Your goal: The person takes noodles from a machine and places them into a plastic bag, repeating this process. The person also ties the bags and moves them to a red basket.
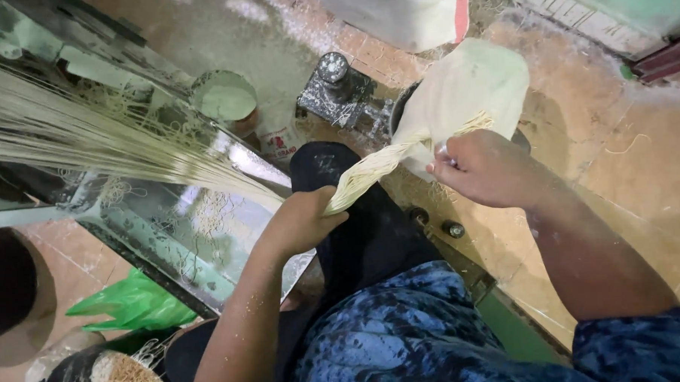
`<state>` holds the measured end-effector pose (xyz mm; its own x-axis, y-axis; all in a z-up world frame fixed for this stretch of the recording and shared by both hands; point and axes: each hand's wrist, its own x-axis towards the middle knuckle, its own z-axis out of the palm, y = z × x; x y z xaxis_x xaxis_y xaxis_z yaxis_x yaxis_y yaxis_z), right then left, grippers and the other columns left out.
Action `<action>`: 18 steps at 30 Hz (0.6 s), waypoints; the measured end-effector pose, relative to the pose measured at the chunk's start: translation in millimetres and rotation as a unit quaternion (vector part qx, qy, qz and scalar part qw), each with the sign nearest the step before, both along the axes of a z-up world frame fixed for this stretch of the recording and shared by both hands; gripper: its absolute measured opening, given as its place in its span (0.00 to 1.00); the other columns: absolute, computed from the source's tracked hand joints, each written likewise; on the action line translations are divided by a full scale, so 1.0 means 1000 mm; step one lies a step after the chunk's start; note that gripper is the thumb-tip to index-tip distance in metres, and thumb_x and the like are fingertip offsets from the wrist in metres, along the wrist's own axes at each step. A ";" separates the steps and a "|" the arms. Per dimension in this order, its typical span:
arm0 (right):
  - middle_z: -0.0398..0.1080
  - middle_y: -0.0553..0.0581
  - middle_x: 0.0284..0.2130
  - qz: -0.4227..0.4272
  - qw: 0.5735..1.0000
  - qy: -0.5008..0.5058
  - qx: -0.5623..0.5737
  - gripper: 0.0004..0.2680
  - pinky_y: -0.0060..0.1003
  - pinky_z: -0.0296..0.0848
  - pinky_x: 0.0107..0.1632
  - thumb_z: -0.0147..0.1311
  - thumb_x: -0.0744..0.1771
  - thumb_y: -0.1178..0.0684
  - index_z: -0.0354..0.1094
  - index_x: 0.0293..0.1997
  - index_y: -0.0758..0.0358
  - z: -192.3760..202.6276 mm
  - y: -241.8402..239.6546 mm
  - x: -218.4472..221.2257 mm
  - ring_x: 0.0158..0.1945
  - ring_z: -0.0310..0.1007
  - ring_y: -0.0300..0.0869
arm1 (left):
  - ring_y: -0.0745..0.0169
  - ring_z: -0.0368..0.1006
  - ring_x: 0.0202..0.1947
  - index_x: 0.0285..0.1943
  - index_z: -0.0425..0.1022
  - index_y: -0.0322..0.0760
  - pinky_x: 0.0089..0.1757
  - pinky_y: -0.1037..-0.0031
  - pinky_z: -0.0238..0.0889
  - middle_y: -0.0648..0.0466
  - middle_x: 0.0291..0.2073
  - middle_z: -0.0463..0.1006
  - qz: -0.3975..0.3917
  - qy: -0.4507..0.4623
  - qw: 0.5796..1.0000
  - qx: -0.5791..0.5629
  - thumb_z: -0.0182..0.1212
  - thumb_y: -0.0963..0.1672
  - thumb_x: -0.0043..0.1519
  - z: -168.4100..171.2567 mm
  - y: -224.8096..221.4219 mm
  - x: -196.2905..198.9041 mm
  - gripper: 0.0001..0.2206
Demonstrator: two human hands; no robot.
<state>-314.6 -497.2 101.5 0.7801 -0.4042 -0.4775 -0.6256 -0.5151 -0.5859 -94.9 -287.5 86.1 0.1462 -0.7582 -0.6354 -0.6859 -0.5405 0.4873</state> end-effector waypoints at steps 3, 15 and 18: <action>0.67 0.76 0.20 0.022 0.999 0.024 -0.034 0.18 0.54 0.69 0.40 0.46 0.67 0.46 0.67 0.24 0.75 0.015 0.005 0.007 0.31 0.72 0.67 | 0.26 0.77 0.46 0.49 0.74 0.35 0.45 0.47 0.70 0.34 0.38 0.81 0.012 0.001 1.000 -0.018 0.60 0.50 0.61 0.006 -0.003 -0.002 0.16; 0.70 0.70 0.55 -0.030 0.935 -0.292 -0.199 0.20 0.51 0.71 0.60 0.59 0.67 0.46 0.65 0.60 0.73 0.022 0.043 0.019 0.58 0.71 0.57 | 0.43 0.75 0.31 0.45 0.69 0.42 0.31 0.58 0.59 0.48 0.31 0.80 0.001 -0.007 0.998 -0.062 0.57 0.49 0.65 0.011 -0.016 -0.016 0.09; 0.58 0.67 0.67 0.179 0.914 -0.350 -0.100 0.36 0.59 0.65 0.67 0.72 0.60 0.42 0.48 0.70 0.63 0.003 0.060 0.051 0.67 0.62 0.59 | 0.31 0.74 0.33 0.41 0.67 0.36 0.30 0.49 0.58 0.39 0.32 0.80 -0.055 -0.011 0.986 -0.158 0.60 0.49 0.63 0.027 -0.013 -0.019 0.13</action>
